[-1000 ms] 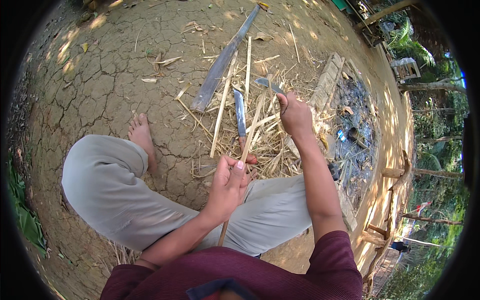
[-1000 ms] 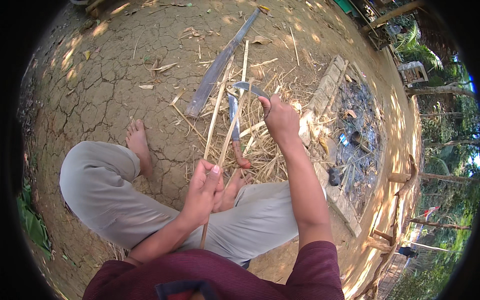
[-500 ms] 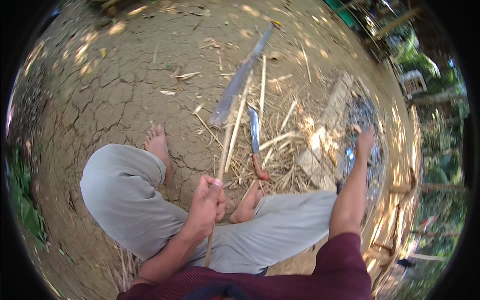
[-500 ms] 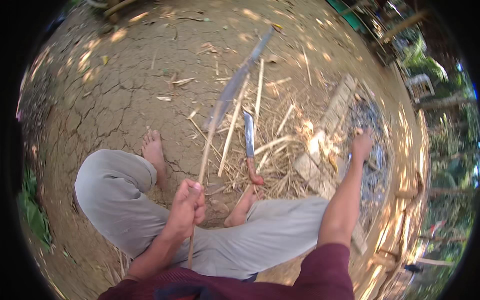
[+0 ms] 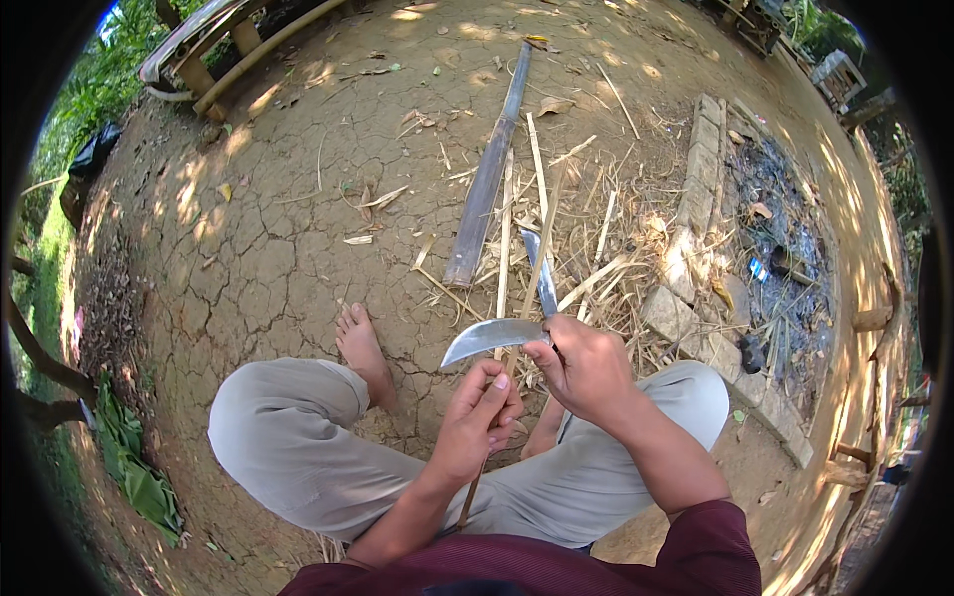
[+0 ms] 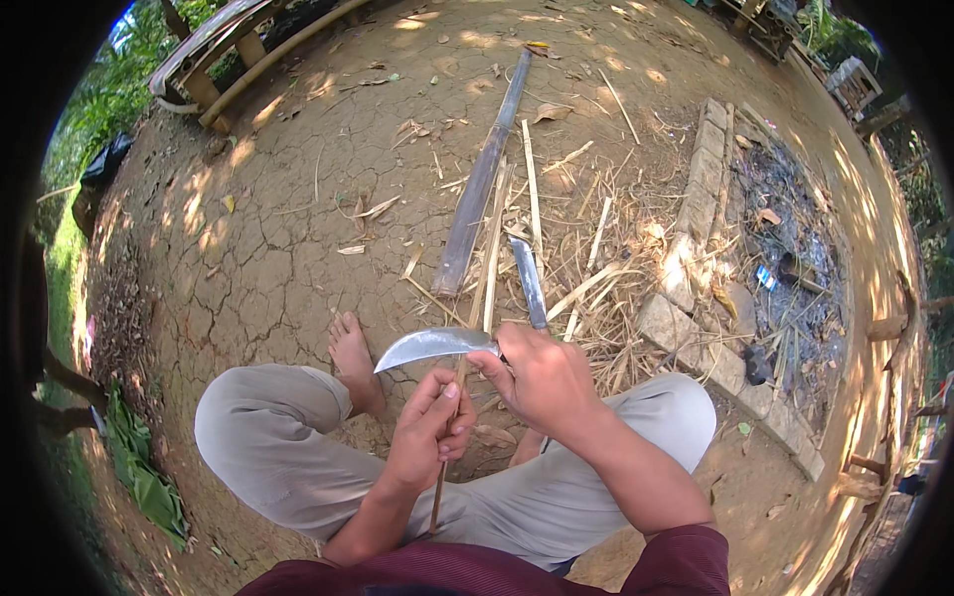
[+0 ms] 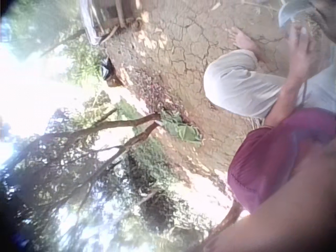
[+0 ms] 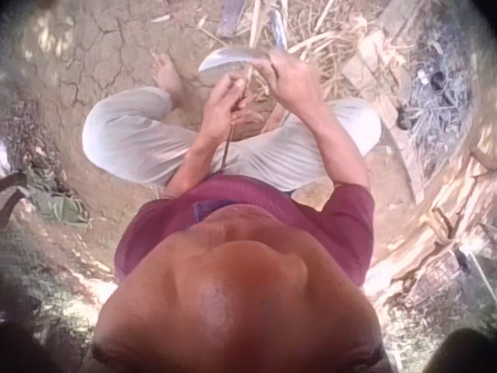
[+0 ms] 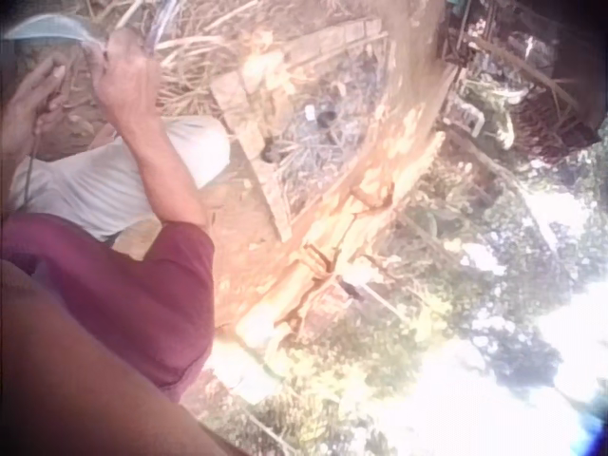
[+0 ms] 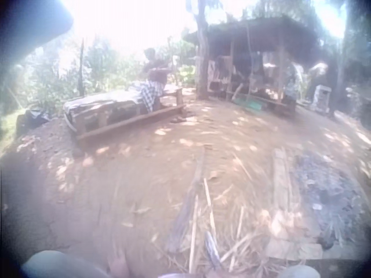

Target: The person shaves a long strip of bamboo using a machete, smoothing the surface and tapering the end.

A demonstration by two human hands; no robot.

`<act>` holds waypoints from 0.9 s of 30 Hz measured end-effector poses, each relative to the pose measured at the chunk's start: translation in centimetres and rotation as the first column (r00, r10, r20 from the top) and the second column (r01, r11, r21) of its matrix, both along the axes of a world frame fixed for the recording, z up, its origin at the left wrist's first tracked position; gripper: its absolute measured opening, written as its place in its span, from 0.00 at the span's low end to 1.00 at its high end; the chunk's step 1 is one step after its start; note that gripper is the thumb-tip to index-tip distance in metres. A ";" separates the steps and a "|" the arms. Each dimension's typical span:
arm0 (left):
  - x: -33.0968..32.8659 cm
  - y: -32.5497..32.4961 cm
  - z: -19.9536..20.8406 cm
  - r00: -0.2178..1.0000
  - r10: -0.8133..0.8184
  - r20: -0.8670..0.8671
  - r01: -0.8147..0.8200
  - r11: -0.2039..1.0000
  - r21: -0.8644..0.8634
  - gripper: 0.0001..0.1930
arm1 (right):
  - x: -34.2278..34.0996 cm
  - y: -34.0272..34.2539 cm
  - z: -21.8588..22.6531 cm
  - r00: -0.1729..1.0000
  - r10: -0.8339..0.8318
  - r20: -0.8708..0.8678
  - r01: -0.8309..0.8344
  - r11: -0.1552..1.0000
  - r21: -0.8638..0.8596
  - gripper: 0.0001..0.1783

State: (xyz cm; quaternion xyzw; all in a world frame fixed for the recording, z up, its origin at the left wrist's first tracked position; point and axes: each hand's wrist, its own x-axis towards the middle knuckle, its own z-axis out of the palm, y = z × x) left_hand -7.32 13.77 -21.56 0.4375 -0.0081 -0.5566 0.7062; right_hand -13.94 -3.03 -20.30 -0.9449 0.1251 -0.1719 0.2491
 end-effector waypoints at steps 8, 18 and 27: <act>-1.7 -0.1 -0.2 0.985 0.039 0.170 -0.047 0.998 0.043 0.09 | 1.1 -5.1 -0.5 0.986 -0.129 0.101 0.150 0.958 -0.243 0.24; -2.8 -0.7 -0.2 0.988 0.037 0.148 -0.042 0.999 0.031 0.10 | 3.9 -12.2 -0.7 0.964 -0.220 0.151 0.265 0.866 -0.425 0.26; -0.2 1.5 -2.0 0.970 -0.071 -0.233 0.035 0.987 -0.155 0.17 | 4.7 -6.1 0.6 0.987 -0.149 -0.055 0.140 0.981 -0.137 0.23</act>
